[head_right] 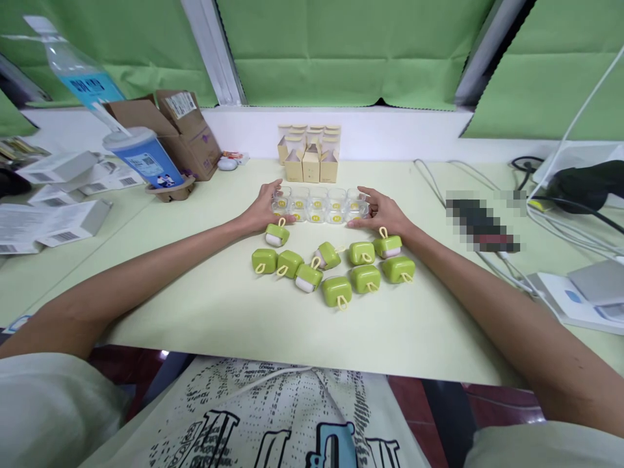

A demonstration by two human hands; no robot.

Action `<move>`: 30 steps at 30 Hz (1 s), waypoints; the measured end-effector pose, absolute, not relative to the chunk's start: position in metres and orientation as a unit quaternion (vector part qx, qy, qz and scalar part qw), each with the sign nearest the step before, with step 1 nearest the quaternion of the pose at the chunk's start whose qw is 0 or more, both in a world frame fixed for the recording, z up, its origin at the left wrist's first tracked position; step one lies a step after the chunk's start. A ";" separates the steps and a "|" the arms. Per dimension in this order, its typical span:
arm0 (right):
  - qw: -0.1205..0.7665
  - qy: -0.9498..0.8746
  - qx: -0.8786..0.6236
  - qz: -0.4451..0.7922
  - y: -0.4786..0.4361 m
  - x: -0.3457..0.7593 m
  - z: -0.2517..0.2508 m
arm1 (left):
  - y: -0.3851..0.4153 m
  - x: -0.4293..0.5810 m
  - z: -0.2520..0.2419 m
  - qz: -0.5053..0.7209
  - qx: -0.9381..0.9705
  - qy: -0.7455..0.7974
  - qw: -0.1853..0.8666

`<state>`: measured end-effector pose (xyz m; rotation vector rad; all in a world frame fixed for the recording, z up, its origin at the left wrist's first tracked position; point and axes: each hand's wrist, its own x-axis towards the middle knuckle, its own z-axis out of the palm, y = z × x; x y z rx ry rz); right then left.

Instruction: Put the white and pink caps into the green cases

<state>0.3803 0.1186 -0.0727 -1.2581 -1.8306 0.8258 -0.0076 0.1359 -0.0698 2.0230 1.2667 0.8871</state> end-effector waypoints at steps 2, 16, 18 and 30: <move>0.375 -0.718 -0.492 0.319 0.117 0.379 -0.071 | 0.136 -0.008 -0.070 0.336 0.760 0.470 0.298; 0.319 -0.743 -0.532 0.253 0.113 0.367 -0.062 | 0.139 -0.010 -0.075 0.338 0.770 0.467 0.274; 0.311 -0.744 -0.546 0.227 0.111 0.364 -0.061 | 0.139 -0.010 -0.075 0.338 0.771 0.466 0.271; 0.311 -0.745 -0.555 0.200 0.108 0.364 -0.059 | 0.139 -0.011 -0.075 0.341 0.774 0.462 0.269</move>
